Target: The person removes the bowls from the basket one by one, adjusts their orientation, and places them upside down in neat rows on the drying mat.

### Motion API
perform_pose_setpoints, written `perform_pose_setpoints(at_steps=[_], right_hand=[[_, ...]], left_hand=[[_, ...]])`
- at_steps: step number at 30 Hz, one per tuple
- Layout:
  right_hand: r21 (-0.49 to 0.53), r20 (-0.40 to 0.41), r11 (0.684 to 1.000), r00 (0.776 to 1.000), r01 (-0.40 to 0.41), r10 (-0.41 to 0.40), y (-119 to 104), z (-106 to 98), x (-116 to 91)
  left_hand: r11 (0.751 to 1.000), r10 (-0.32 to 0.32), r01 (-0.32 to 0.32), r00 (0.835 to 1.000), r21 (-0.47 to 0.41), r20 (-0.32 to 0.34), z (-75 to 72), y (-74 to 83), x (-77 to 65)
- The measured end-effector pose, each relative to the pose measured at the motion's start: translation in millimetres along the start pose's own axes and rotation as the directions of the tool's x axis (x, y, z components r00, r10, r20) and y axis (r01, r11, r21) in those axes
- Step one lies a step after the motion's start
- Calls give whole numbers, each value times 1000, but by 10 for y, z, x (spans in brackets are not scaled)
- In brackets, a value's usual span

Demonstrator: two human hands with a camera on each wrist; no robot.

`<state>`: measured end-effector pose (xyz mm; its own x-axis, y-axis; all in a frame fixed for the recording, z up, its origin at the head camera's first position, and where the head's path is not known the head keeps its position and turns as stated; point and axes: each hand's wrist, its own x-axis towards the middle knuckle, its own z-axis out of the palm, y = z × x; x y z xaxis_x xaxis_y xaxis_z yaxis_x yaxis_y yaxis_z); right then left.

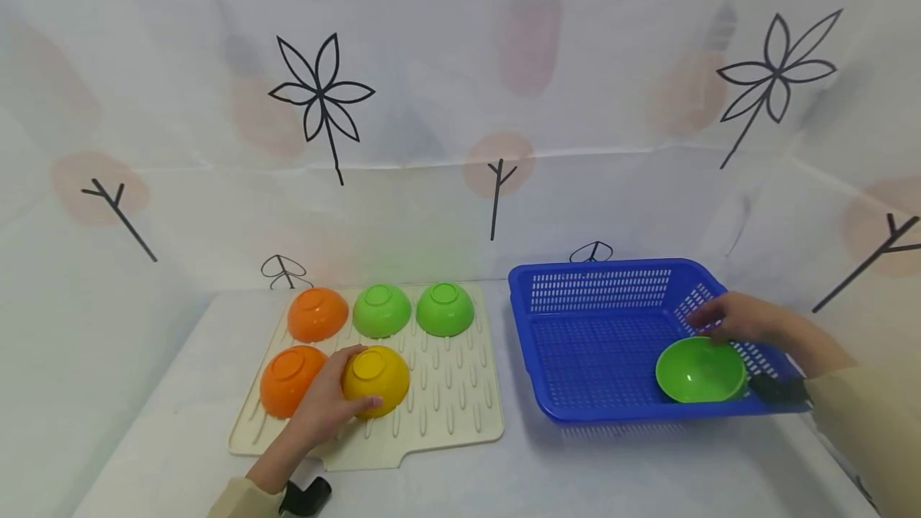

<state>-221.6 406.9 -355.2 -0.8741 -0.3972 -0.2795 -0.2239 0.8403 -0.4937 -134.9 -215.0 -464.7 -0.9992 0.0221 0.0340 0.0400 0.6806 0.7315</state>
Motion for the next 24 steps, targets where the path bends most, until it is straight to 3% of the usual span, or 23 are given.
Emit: perform_pose_setpoints(at_steps=[7, 16, 24], right_hand=[[-55, -5, 996, 997, -75, 74, -9, 11, -5], [136, 89, 978, 985, -158, 146, -65, 39, -10], [72, 46, 988, 990, -138, 135, -84, 28, -29]], left_hand=[[1000, 4, -4, 1000, 1, -2, 1, -3, 1], [1000, -4, 4, 1000, -2, 0, 5, -1, -4], [1000, -6, 6, 1000, 6, -7, 1, 23, -16]])
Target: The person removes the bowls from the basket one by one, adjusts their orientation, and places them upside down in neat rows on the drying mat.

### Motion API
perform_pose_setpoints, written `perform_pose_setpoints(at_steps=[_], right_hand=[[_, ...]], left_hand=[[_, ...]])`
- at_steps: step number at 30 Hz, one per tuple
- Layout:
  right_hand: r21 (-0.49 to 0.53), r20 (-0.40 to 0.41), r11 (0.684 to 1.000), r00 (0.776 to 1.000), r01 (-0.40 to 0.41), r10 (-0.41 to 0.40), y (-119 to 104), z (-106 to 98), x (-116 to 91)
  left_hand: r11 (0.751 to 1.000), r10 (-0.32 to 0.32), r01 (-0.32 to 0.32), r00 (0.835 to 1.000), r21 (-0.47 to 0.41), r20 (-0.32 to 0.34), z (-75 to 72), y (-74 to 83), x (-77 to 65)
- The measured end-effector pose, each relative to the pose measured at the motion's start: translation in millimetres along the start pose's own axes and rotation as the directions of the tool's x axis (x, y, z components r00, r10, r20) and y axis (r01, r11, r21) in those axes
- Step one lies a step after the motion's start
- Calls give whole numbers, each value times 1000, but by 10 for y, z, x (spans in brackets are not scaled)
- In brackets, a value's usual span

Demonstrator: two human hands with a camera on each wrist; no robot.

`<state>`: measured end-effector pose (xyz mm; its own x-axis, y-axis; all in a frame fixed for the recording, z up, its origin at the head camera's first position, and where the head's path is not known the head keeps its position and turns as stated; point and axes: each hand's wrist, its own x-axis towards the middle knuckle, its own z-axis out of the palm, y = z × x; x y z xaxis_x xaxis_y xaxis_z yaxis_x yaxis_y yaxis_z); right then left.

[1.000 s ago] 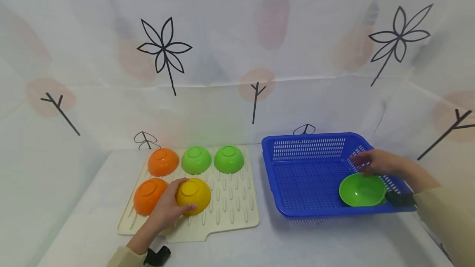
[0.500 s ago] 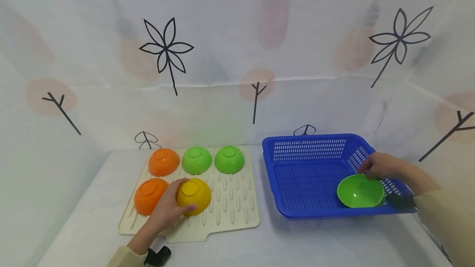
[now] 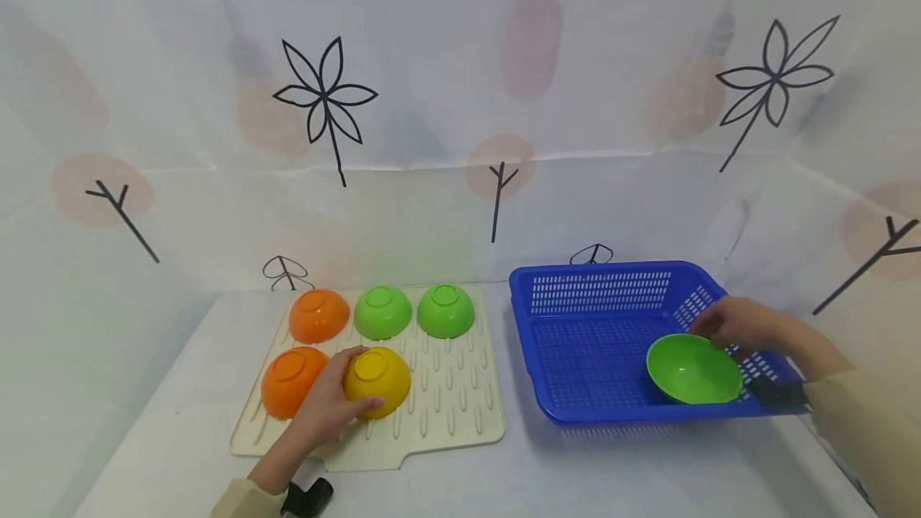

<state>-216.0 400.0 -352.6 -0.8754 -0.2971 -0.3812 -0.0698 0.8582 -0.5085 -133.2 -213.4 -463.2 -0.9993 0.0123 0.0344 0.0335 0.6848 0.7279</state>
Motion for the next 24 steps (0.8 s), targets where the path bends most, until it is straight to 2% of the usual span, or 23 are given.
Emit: perform_pose_setpoints(at_steps=[10, 17, 24], right_hand=[[-16, -107, 999, 993, 39, -41, -27, -37, 5], [-32, -188, 997, 979, 71, -75, -206, -26, -60], [18, -249, 996, 965, 85, -78, -398, 40, -132]], left_hand=[[999, -30, 30, 999, 26, 10, -36, 61, 2], [1000, -27, 26, 999, 16, 21, -68, 100, 1], [1000, -23, 23, 999, 18, 30, -79, 122, 11]])
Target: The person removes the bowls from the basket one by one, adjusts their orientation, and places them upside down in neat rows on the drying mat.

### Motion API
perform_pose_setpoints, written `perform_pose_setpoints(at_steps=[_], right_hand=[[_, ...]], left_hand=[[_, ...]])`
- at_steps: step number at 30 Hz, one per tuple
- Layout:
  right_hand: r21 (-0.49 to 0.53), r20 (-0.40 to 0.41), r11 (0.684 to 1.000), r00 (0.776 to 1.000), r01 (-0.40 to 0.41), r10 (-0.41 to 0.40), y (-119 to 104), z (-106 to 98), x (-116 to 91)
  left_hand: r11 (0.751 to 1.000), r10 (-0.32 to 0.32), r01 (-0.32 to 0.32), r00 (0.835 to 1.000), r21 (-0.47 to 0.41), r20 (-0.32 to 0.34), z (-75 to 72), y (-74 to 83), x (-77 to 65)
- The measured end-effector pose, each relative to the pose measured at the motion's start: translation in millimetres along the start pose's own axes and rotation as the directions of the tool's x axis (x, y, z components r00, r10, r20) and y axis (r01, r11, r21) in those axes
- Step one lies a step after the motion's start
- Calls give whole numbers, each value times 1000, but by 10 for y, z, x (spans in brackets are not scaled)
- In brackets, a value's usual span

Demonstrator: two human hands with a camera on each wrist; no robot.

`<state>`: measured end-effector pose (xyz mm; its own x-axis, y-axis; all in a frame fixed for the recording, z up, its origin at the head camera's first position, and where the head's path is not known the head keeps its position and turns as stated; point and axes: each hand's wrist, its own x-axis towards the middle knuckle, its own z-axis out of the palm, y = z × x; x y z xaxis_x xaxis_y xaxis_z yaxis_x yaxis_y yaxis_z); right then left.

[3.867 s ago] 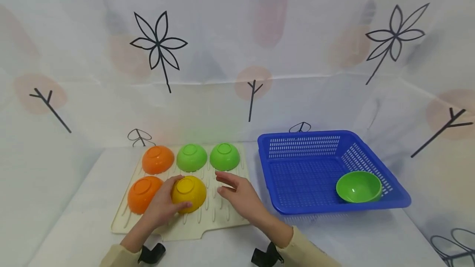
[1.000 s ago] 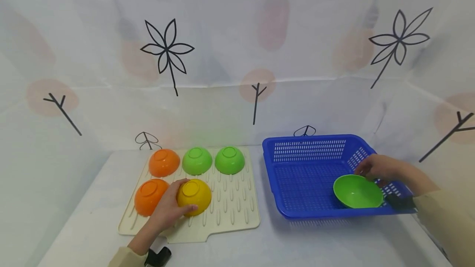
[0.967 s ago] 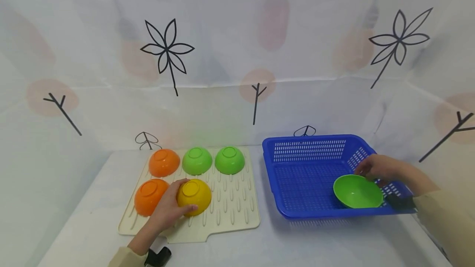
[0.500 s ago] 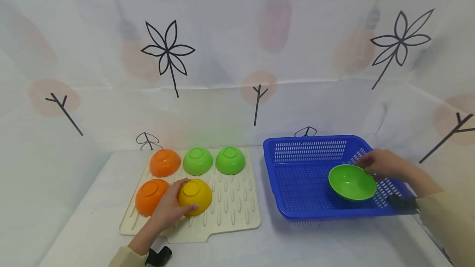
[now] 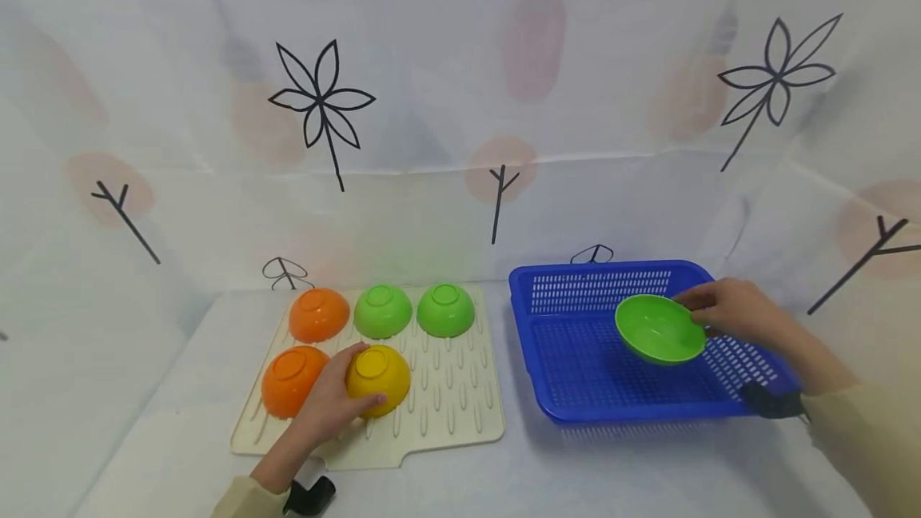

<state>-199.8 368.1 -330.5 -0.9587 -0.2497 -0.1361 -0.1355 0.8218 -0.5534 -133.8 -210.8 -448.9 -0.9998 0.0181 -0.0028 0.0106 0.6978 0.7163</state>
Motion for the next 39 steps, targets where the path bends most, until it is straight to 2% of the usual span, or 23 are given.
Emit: perform_pose_setpoints(at_steps=[9, 16, 24, 34, 39], right_hand=[[53, -83, 999, 997, 1, 3, -208, 89, -82], [45, -137, 999, 990, 15, -9, -414, 177, -137], [91, -151, 996, 988, 9, 5, -682, 309, -173], [194, -156, 979, 987, 58, -28, -954, 558, -225], [204, -163, 977, 986, 59, -25, -1076, 696, -235]], left_hand=[[1000, 21, -21, 1000, -14, -6, 0, 23, -3], [1000, 15, -15, 1000, -20, -3, 0, 21, -12], [1000, 7, -7, 1000, -30, -10, 10, 5, -11], [998, -5, 4, 1000, -65, -12, 27, -8, -14], [998, -1, 0, 1000, -70, -20, 40, -27, 0]])
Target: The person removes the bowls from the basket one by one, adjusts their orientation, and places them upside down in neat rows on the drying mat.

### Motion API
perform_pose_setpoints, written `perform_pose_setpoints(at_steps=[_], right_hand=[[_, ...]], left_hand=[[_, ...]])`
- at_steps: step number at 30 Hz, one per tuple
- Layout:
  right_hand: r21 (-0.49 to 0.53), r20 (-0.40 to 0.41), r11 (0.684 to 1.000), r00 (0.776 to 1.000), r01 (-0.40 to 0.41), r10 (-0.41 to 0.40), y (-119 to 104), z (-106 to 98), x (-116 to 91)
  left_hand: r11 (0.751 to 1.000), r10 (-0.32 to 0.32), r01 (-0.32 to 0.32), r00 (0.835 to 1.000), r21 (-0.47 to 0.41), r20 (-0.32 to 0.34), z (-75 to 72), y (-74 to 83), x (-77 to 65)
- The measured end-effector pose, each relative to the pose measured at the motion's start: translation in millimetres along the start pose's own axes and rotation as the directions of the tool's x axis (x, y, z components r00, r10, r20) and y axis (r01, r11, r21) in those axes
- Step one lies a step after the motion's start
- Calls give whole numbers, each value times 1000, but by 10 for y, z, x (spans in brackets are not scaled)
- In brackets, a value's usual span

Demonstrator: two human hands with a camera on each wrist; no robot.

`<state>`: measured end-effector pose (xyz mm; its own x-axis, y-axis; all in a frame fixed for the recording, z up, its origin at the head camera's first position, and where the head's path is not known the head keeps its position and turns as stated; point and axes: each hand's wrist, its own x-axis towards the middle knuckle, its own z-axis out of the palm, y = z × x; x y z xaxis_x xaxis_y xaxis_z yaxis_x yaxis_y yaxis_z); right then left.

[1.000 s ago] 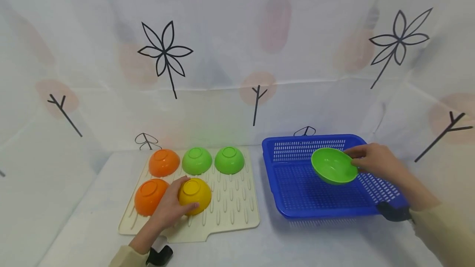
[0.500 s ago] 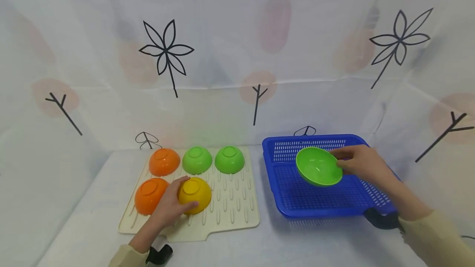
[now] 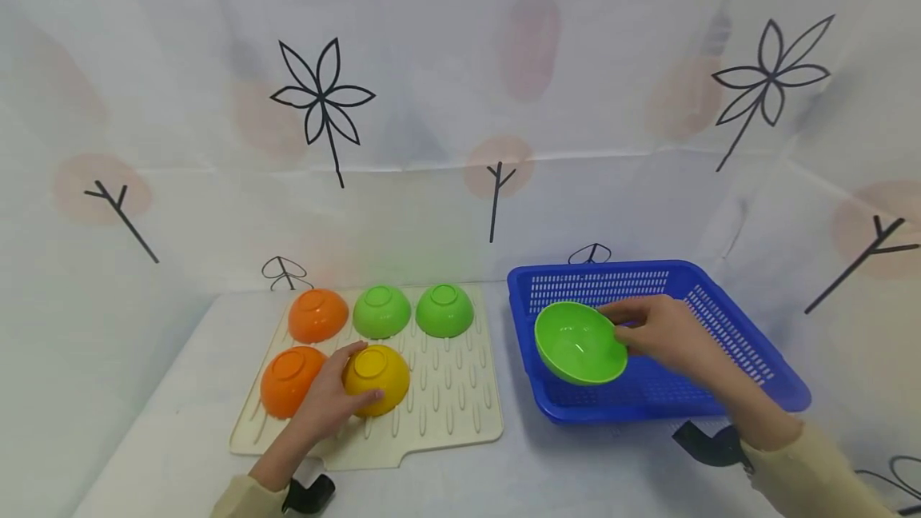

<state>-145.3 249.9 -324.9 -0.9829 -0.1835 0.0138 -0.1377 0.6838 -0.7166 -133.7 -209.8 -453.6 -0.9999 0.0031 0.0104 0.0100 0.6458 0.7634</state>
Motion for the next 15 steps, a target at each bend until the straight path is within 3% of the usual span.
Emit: perform_pose_setpoints(at_steps=[8, 15], right_hand=[[68, -5, 997, 999, 38, -38, -86, 229, -15], [92, -18, 994, 998, 57, -55, -135, 404, 21]], left_hand=[[999, 35, -35, 999, -2, -16, 5, 10, 17], [995, 99, -99, 995, -10, -30, -17, 118, 24]])
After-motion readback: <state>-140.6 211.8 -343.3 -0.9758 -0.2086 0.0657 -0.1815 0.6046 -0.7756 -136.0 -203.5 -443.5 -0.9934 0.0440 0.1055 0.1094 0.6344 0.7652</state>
